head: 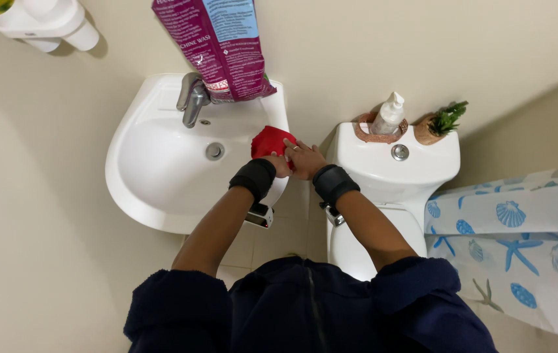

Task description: The person rinses a red cloth in the sink, then uses a handheld shower head to spray water into a green bucket and across the bathroom floor, including the drain and mat. The person moves around the small bathroom while spraying different areas.

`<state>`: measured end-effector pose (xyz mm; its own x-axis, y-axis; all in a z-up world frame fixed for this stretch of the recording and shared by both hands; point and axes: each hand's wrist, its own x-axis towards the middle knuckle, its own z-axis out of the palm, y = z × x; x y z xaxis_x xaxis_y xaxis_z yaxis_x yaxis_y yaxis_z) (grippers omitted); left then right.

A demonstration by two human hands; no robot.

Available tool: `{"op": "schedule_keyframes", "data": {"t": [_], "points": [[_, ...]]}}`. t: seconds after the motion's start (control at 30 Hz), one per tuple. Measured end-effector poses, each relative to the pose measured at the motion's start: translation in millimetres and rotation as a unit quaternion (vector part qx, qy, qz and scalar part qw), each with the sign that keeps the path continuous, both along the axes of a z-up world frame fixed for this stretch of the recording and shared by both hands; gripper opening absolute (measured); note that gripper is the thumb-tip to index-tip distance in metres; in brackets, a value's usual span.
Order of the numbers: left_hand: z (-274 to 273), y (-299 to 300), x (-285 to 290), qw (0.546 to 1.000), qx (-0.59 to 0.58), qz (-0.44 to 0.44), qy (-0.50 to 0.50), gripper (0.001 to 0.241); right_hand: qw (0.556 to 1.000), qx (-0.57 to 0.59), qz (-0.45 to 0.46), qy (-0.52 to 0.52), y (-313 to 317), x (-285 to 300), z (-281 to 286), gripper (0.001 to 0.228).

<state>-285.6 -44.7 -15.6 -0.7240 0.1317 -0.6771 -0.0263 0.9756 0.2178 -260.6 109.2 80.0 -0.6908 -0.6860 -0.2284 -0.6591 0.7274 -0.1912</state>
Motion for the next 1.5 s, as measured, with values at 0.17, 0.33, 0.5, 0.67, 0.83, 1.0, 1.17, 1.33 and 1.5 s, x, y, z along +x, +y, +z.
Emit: {"op": "schedule_keyframes", "data": {"t": [0.17, 0.33, 0.5, 0.67, 0.83, 1.0, 1.17, 1.33, 1.5], "points": [[-24.4, -1.8, -3.9, 0.996, -0.041, -0.08, -0.009, 0.091, 0.986, -0.131, -0.025, 0.099, 15.2, 13.9, -5.5, 0.047], [43.6, 7.9, 31.0, 0.997, -0.045, -0.059, 0.004, 0.098, 0.964, -0.176, -0.09, 0.176, 49.5, 30.0, -1.0, 0.039], [111.3, 40.5, 55.7, 0.983, -0.108, -0.073, 0.131, 0.051, 0.944, -0.191, -0.162, 0.215, 98.4, 66.0, -12.4, 0.033], [148.9, 112.9, 87.0, 0.954, -0.075, -0.155, 0.246, 0.038, 0.925, -0.181, -0.253, 0.217, 148.5, 122.9, -46.8, 0.019], [99.1, 178.6, 106.9, 0.945, -0.035, -0.214, 0.245, 0.027, 0.899, -0.164, -0.345, 0.217, 188.5, 183.5, -56.4, 0.013], [79.7, 237.4, 145.1, 0.922, 0.099, -0.277, 0.253, 0.023, 0.875, -0.115, -0.403, 0.243, 237.9, 239.8, -55.7, 0.018], [50.2, 297.0, 194.1, 0.89, 0.16, -0.359, 0.232, 0.028, 0.855, -0.085, -0.47, 0.201, 295.2, 318.3, -58.1, 0.016], [21.7, 366.2, 273.6, 0.863, 0.202, -0.419, 0.197, 0.029, 0.833, -0.089, -0.537, 0.099, 358.6, 421.7, -73.6, 0.019], [-7.3, 432.3, 367.4, 0.83, 0.157, -0.516, 0.145, 0.032, 0.793, -0.085, -0.603, -0.019, 415.4, 537.0, -106.7, 0.025]]}}
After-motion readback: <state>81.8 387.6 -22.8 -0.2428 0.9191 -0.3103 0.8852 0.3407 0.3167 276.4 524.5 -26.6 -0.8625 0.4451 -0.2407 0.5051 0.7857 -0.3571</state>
